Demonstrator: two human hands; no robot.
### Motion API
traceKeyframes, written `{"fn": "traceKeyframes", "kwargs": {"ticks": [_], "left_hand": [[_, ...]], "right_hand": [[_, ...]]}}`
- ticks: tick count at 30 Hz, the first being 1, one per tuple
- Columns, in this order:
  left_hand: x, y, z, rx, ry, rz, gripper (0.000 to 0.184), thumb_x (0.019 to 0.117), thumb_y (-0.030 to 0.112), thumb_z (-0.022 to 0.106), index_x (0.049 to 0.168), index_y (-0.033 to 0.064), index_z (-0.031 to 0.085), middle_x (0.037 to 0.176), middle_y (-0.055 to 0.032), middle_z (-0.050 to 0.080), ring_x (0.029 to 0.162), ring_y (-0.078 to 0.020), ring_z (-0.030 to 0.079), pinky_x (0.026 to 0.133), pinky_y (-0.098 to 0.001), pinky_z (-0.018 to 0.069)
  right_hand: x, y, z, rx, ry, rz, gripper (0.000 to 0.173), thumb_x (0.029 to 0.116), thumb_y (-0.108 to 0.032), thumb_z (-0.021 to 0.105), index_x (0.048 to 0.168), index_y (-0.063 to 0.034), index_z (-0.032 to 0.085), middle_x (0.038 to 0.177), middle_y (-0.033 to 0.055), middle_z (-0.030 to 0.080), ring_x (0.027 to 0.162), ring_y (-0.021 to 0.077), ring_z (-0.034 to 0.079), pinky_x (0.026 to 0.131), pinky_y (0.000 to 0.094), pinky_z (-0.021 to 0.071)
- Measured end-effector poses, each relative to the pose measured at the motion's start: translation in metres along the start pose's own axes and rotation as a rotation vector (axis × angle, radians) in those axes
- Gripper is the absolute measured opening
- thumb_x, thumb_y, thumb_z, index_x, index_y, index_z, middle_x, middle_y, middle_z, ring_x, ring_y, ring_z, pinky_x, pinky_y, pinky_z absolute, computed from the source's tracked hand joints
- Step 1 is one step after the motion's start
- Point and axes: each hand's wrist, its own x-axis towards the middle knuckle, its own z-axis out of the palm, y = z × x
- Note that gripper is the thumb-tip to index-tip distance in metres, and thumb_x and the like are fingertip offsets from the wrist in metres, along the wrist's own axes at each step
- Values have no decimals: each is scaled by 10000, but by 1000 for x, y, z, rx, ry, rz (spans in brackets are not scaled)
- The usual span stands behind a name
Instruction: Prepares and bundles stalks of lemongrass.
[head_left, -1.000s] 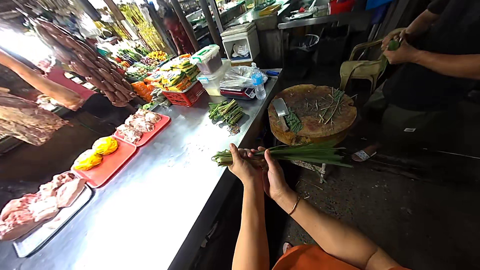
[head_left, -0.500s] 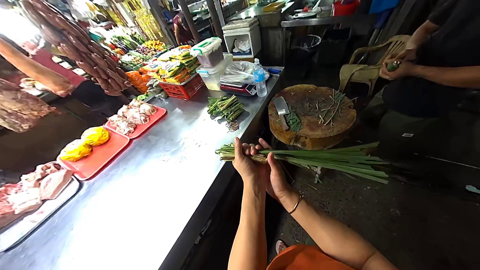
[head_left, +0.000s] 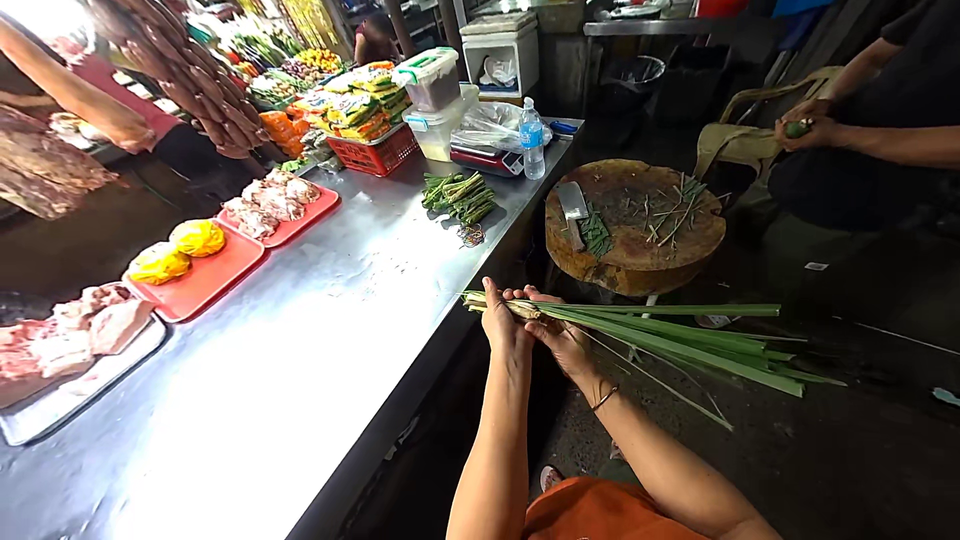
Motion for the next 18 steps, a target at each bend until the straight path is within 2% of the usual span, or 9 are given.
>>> {"fn": "traceKeyframes", "kwargs": {"ticks": [3, 7, 9, 10, 12, 14, 15, 16, 18], "left_hand": [[3, -6, -2, -16, 15, 16, 376, 1080, 380, 494, 810, 119, 493, 591, -10, 561, 526, -141, 633, 553, -313, 602], [-3, -6, 3, -51, 15, -13, 366, 1083, 371, 487, 819, 118, 498, 588, -14, 561, 535, -153, 639, 604, -348, 627], [-7, -4, 5, -65, -24, -25, 375, 1088, 369, 474, 808, 122, 503, 588, -9, 560, 541, -149, 635, 627, -351, 628], [-9, -3, 7, -68, -43, -21, 380, 1091, 370, 463, 799, 131, 509, 576, 0, 562, 527, -135, 631, 604, -334, 621], [-14, -3, 13, -102, -67, -11, 388, 1093, 363, 457, 781, 139, 510, 562, 15, 552, 505, -122, 617, 600, -325, 623], [-17, -3, 18, -143, -108, 18, 399, 1095, 371, 451, 780, 136, 514, 568, 19, 543, 532, -136, 621, 686, -370, 636], [-19, -3, 22, -140, -112, 58, 417, 1096, 385, 445, 771, 134, 516, 560, 20, 548, 527, -134, 631, 671, -368, 642], [-21, -3, 25, -129, -121, 110, 421, 1100, 389, 432, 775, 135, 515, 557, 24, 545, 528, -129, 635, 667, -363, 644], [-26, -3, 30, -100, -142, 246, 399, 1110, 362, 421, 803, 131, 525, 564, 29, 548, 540, -124, 640, 698, -364, 642]], "right_hand": [[-4, -7, 5, 13, 42, -14, 339, 888, 34, 715, 1221, 74, 668, 1286, 158, 691, 1273, 207, 623, 1092, 332, 510], [-3, -18, 3, 51, 21, -1, 351, 880, 35, 723, 1227, 60, 676, 1266, 137, 705, 1269, 192, 626, 1131, 342, 481], [1, -19, -4, 36, -47, -45, 419, 873, -74, 783, 1259, 37, 662, 1331, 138, 675, 1321, 222, 591, 1158, 377, 461], [3, -19, -7, -6, -60, -76, 491, 863, -187, 817, 1276, 21, 650, 1379, 139, 638, 1347, 232, 563, 1161, 393, 457], [8, -20, -10, -63, -30, -72, 750, 830, -434, 827, 1371, 22, 578, 1489, 133, 522, 1379, 200, 505, 1148, 366, 452], [8, -22, -5, 89, 15, 49, 969, 846, -520, 784, 1519, 45, 376, 1507, 102, 511, 1362, 130, 509, 1138, 319, 434], [7, -23, -1, 216, 43, 133, 997, 869, -529, 757, 1550, 43, 306, 1495, 113, 536, 1348, 136, 533, 1133, 323, 439], [4, -26, 5, 316, 59, 223, 994, 883, -557, 729, 1548, 32, 285, 1485, 127, 538, 1341, 145, 540, 1126, 320, 448], [-6, -38, 16, 371, 13, 376, 996, 918, -650, 612, 1557, 26, 255, 1547, 139, 439, 1421, 137, 438, 1191, 307, 373]]}}
